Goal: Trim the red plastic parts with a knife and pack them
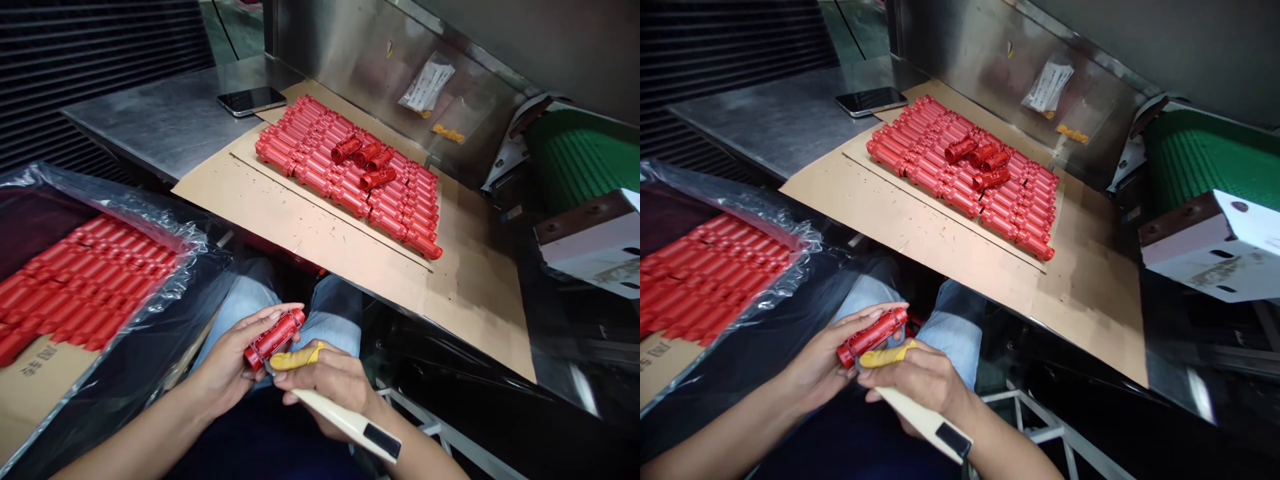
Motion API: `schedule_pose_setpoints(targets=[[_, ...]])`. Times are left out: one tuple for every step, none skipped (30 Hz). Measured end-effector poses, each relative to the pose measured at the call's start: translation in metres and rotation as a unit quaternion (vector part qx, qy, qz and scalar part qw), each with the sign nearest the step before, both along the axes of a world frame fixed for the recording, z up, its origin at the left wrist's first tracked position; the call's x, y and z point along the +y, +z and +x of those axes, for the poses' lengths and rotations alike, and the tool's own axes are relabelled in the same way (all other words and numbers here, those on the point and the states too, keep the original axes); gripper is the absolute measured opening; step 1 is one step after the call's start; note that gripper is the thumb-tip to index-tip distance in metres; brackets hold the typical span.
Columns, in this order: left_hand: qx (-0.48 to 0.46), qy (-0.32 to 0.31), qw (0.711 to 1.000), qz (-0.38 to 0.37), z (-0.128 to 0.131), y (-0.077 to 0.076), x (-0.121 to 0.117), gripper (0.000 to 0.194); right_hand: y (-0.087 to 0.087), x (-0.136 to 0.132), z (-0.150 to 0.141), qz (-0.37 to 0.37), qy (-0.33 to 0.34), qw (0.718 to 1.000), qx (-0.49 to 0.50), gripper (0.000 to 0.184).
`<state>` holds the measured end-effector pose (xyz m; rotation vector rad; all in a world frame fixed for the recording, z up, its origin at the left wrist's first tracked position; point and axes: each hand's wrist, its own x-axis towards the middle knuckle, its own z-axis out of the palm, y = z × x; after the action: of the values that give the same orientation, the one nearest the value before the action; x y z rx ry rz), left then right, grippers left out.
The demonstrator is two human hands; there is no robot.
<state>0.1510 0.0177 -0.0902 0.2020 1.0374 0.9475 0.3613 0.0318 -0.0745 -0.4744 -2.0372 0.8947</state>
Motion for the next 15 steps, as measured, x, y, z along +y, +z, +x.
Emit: schedule_pose_setpoints(targets=[[0.000,0.002,1.000,0.000,0.000,0.000,0.000,0.058,0.000,0.000,0.001,-0.007,-0.004,1.000,0.001,0.015],[0.000,0.005,1.000,0.002,0.001,0.001,0.001,0.057,0.000,0.000,0.001,-0.014,-0.008,1.000,0.002,0.013],[0.001,0.009,1.000,0.003,0.001,0.001,0.001,0.057,0.000,0.000,0.002,-0.021,-0.011,1.000,0.000,0.011],[0.002,0.011,1.000,0.006,0.002,0.001,0.002,0.056,0.001,0.001,0.003,-0.028,-0.011,1.000,-0.005,0.010],[0.003,0.012,1.000,0.007,0.002,0.001,0.002,0.056,0.001,0.002,0.003,-0.034,-0.007,0.999,-0.013,0.009],[0.005,0.012,1.000,0.008,0.002,0.002,0.002,0.056,0.003,0.004,0.003,-0.034,0.000,0.999,-0.020,0.009],[0.005,0.010,1.000,0.009,0.002,0.002,0.002,0.056,0.005,0.005,0.003,-0.027,0.009,0.999,-0.021,0.010],[0.003,0.007,1.000,0.009,0.002,0.001,0.003,0.056,0.007,0.007,0.004,-0.017,0.018,1.000,-0.018,0.011],[0.000,0.006,1.000,0.008,0.001,0.001,0.003,0.056,0.010,0.008,0.004,-0.007,0.025,1.000,-0.013,0.012],[-0.004,0.006,1.000,0.009,0.001,0.001,0.003,0.056,0.012,0.009,0.004,-0.002,0.026,1.000,-0.007,0.013],[-0.008,0.009,1.000,0.009,0.000,0.001,0.003,0.055,0.014,0.010,0.004,-0.003,0.026,1.000,-0.004,0.014],[-0.011,0.013,1.000,0.009,-0.001,0.000,0.003,0.054,0.015,0.010,0.004,-0.007,0.023,1.000,0.000,0.015],[-0.013,0.016,1.000,0.009,-0.001,0.000,0.003,0.053,0.015,0.009,0.004,-0.013,0.019,1.000,0.002,0.015],[-0.015,0.018,1.000,0.009,-0.002,0.000,0.003,0.052,0.014,0.008,0.004,-0.014,0.017,1.000,0.003,0.015],[-0.021,0.022,0.999,0.011,-0.002,0.000,0.002,0.050,0.012,0.008,0.003,-0.011,0.015,1.000,0.005,0.015]])
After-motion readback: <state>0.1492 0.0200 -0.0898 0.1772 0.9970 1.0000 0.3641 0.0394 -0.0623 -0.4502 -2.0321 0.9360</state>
